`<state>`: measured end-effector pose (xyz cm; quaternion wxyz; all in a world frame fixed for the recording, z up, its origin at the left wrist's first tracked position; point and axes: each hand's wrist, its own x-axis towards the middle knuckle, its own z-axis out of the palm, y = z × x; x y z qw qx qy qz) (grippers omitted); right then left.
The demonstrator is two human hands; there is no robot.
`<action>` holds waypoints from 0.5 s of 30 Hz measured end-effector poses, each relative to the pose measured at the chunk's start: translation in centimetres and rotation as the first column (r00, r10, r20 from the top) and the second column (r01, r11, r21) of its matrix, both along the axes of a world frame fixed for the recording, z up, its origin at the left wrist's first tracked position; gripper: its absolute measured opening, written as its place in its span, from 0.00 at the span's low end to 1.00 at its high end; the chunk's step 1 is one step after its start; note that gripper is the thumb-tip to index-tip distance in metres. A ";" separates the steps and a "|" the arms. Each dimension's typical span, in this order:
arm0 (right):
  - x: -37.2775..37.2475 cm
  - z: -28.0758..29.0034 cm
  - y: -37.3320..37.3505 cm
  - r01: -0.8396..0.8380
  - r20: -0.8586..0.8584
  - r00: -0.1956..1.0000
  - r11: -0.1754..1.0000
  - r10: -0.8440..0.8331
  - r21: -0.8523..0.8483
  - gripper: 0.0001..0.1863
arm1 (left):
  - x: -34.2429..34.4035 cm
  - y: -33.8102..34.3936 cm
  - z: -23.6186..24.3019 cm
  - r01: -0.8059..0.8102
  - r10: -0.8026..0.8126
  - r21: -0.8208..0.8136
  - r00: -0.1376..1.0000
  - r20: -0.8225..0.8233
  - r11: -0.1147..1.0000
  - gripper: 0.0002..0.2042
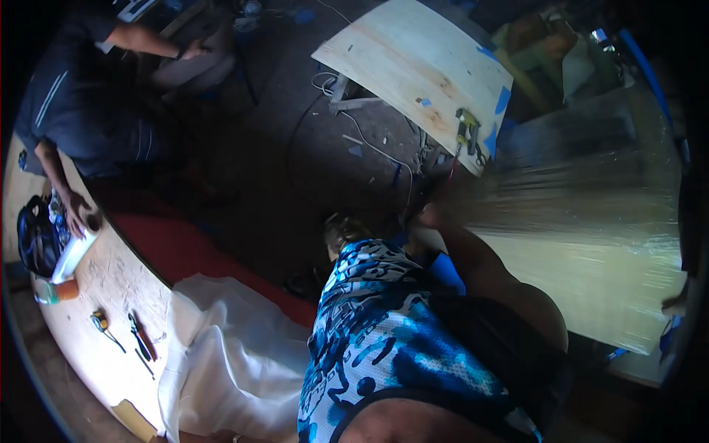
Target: Attaching fabric to a wooden chair frame using a pneumatic stapler.
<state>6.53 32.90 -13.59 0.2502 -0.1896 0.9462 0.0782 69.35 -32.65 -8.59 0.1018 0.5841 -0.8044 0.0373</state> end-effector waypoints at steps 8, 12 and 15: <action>-10.0 3.3 5.0 0.350 -0.383 0.794 0.869 -0.473 -0.350 0.16 | -1.5 2.8 -3.1 -0.003 0.044 0.299 0.990 -0.131 0.954 0.15; -19.5 1.8 11.3 0.411 -0.267 0.836 0.869 -0.480 -0.277 0.28 | 6.3 11.3 -0.6 -0.227 0.286 0.379 0.952 -0.107 0.897 0.13; -24.0 -0.7 11.7 0.097 -0.387 0.913 0.990 -0.129 -0.101 0.27 | 15.9 21.8 6.0 -0.327 0.409 0.415 0.904 -0.124 0.849 0.13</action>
